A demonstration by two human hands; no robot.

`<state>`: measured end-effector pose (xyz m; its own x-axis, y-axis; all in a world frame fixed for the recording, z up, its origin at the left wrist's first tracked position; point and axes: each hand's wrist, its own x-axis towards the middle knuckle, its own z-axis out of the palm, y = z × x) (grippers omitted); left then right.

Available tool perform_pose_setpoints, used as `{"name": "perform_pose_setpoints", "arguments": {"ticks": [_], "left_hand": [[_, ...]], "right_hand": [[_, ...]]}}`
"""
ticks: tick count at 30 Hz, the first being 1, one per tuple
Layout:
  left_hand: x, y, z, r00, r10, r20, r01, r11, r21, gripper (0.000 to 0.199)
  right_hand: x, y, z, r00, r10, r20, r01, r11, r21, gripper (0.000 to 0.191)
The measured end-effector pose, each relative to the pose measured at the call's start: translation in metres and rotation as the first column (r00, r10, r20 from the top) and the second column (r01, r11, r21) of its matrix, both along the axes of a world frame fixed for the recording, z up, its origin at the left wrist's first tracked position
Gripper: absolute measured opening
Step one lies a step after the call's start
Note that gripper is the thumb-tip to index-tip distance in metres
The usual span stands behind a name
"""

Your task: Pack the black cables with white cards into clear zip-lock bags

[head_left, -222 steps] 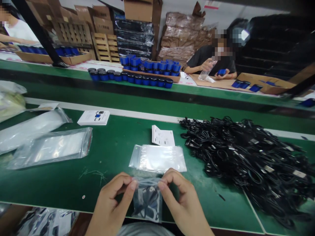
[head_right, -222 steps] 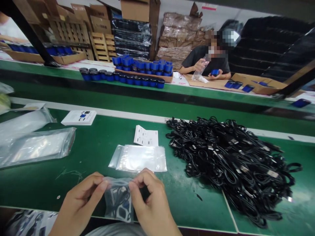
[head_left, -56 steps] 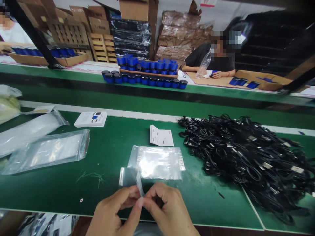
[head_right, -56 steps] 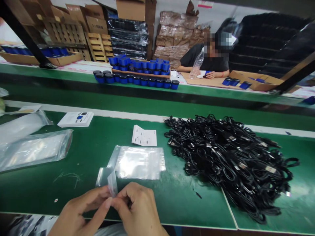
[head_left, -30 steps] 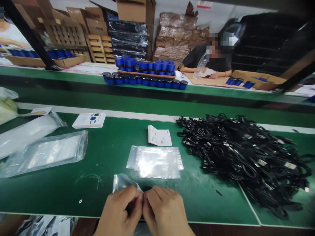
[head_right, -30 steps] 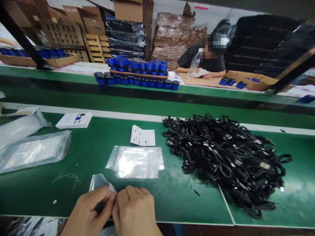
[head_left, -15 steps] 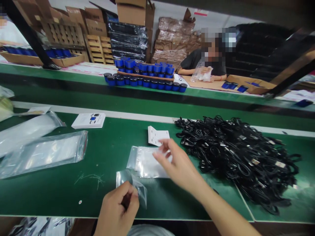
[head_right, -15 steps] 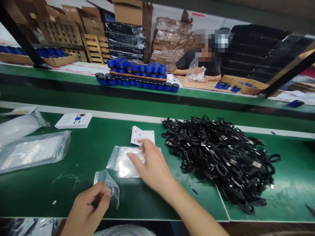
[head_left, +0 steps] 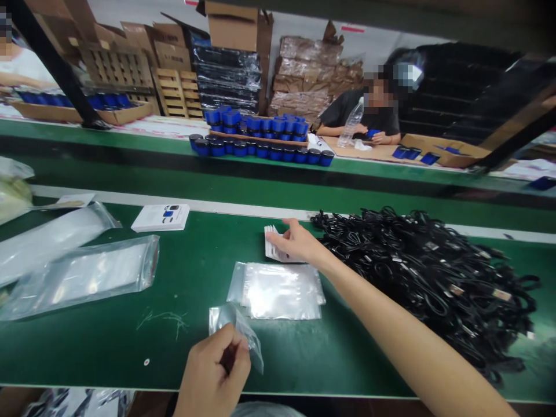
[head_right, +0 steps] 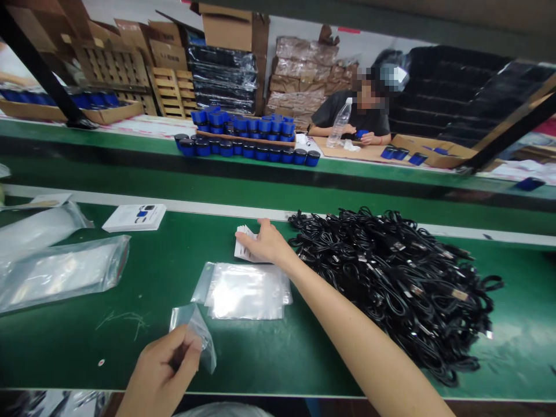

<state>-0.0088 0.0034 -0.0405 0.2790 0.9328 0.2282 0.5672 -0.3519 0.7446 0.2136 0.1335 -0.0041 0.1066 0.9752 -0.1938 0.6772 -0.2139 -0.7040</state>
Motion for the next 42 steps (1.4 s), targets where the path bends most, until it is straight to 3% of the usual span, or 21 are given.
{"name": "perform_pose_setpoints", "arguments": {"ticks": [2,5,7,10,13,16,18,20,23,26,28,31,33,36,40,42], "left_hand": [[-0.001,0.001,-0.001,1.000,-0.016,0.015,0.016,1.000,-0.008,0.026],[-0.003,0.001,-0.002,0.999,-0.016,0.048,0.018,1.000,-0.025,0.026],[-0.002,0.000,0.000,0.997,0.017,0.073,-0.013,0.998,-0.055,0.027],[0.002,0.000,0.007,0.955,0.189,0.228,-0.131,0.960,-0.246,0.028],[0.004,0.003,0.016,0.841,0.405,0.358,-0.224,0.864,-0.450,0.027],[0.001,0.007,0.018,0.858,0.410,0.311,-0.287,0.883,-0.371,0.028],[-0.002,0.009,0.016,0.897,0.373,0.238,-0.315,0.916,-0.249,0.029],[-0.004,0.010,0.013,0.909,0.375,0.180,-0.349,0.923,-0.163,0.029],[-0.006,0.012,0.010,0.889,0.440,0.129,-0.433,0.898,-0.078,0.025],[-0.007,0.015,0.012,0.848,0.517,0.114,-0.520,0.854,-0.004,0.021],[-0.006,0.016,0.016,0.820,0.559,0.125,-0.565,0.824,0.023,0.019],[-0.003,0.016,0.022,0.798,0.583,0.154,-0.593,0.805,0.021,0.020],[-0.001,0.015,0.026,0.798,0.577,0.174,-0.585,0.811,-0.001,0.022],[0.000,0.013,0.031,0.800,0.568,0.194,-0.577,0.817,-0.013,0.018],[-0.003,0.008,0.030,0.814,0.556,0.168,-0.571,0.820,0.049,0.018],[-0.004,0.005,0.027,0.829,0.542,0.138,-0.556,0.826,0.091,0.018]], "right_hand": [[0.005,0.000,-0.005,0.998,-0.014,-0.053,0.016,1.000,0.026,0.064],[0.009,-0.004,-0.005,0.990,-0.011,-0.138,0.022,0.997,0.079,0.028],[0.008,-0.016,0.003,0.983,-0.011,-0.182,0.035,0.991,0.133,0.022],[0.000,-0.055,0.023,0.975,0.002,-0.222,0.049,0.973,0.224,0.024],[-0.017,-0.108,0.037,0.960,0.163,-0.228,-0.099,0.958,0.269,0.026],[-0.042,-0.144,0.029,0.933,0.354,-0.071,-0.308,0.883,0.354,0.021],[-0.060,-0.152,0.015,0.922,0.385,0.044,-0.363,0.819,0.444,0.019],[-0.075,-0.153,0.000,0.929,0.359,0.089,-0.349,0.769,0.535,0.021],[-0.092,-0.155,-0.019,0.979,0.201,0.020,-0.165,0.744,0.648,0.020],[-0.103,-0.165,-0.032,0.987,0.024,-0.161,0.081,0.784,0.615,0.045],[-0.109,-0.172,-0.040,0.937,0.010,-0.348,0.161,0.874,0.458,0.054],[-0.112,-0.174,-0.047,0.818,0.065,-0.571,0.064,0.977,0.203,0.022],[-0.109,-0.172,-0.047,0.827,0.117,-0.550,0.009,0.975,0.221,0.005],[-0.098,-0.168,-0.039,0.898,0.181,-0.401,0.022,0.892,0.452,0.015],[-0.091,-0.168,-0.027,0.966,0.177,-0.189,0.031,0.649,0.760,0.018],[-0.092,-0.169,-0.024,0.988,0.117,-0.102,0.016,0.577,0.817,0.025]]}}
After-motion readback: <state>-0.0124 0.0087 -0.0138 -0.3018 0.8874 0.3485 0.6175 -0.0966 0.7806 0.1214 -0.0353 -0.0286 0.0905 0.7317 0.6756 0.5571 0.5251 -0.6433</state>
